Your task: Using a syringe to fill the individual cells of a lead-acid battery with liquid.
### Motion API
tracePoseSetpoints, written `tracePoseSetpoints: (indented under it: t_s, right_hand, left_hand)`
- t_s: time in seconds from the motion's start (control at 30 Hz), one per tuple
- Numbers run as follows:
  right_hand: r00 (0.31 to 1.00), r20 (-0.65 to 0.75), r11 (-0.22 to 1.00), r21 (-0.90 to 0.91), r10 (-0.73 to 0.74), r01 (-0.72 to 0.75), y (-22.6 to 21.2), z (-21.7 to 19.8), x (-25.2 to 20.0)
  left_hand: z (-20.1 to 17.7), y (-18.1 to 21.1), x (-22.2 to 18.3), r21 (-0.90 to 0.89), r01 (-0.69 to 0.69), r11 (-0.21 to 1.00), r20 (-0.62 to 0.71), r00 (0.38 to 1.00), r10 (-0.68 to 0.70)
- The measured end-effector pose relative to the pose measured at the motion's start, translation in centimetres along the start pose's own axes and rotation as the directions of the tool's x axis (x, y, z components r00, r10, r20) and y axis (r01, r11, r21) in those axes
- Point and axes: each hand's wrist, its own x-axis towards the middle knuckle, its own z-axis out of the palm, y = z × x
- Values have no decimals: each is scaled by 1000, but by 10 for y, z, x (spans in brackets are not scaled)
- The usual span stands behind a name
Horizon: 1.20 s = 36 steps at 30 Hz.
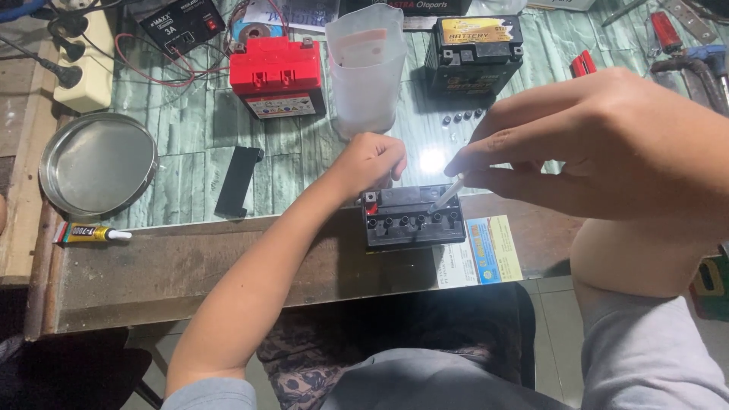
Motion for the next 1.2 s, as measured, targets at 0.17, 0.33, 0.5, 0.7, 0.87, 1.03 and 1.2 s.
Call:
tracePoseSetpoints:
  t_s: [0.17, 0.33, 0.5, 0.7, 0.87, 1.03, 1.2]
  right_hand:
    - [996, 90, 999, -40, 12, -8, 4, 7, 1]
    - [989, 138, 999, -21, 51, -48, -2, 14, 13]
    - [991, 132, 998, -53, -12, 19, -3, 21, 16]
    - [988, 151, 999, -36, 18, -13, -3, 22, 16]
    - [985, 174, 998, -56, 1, 9, 0, 23, 16]
    - [978, 205, 997, -76, 29, -13, 1, 25, 15]
    - [963, 245, 984, -162, 113, -75, -3, 26, 11]
  left_hand:
    - [0, -2, 1, -7, -20, 1000, 13, 1000, 20]
    - [0, -7, 4, 2, -44, 999, 12, 999, 44]
    - [0, -7, 2, -18, -47, 999, 13, 999, 47]
    - [0, -2, 0, -6, -23, 1000, 7, 1000, 23]
    - [-1, -2, 0, -13, -28, 1000, 15, 999, 28]
    - [0, 0, -1, -1, -22, 1000, 9, 1000, 22]
    - [0, -3, 1, 5, -31, 999, 4, 1000, 31]
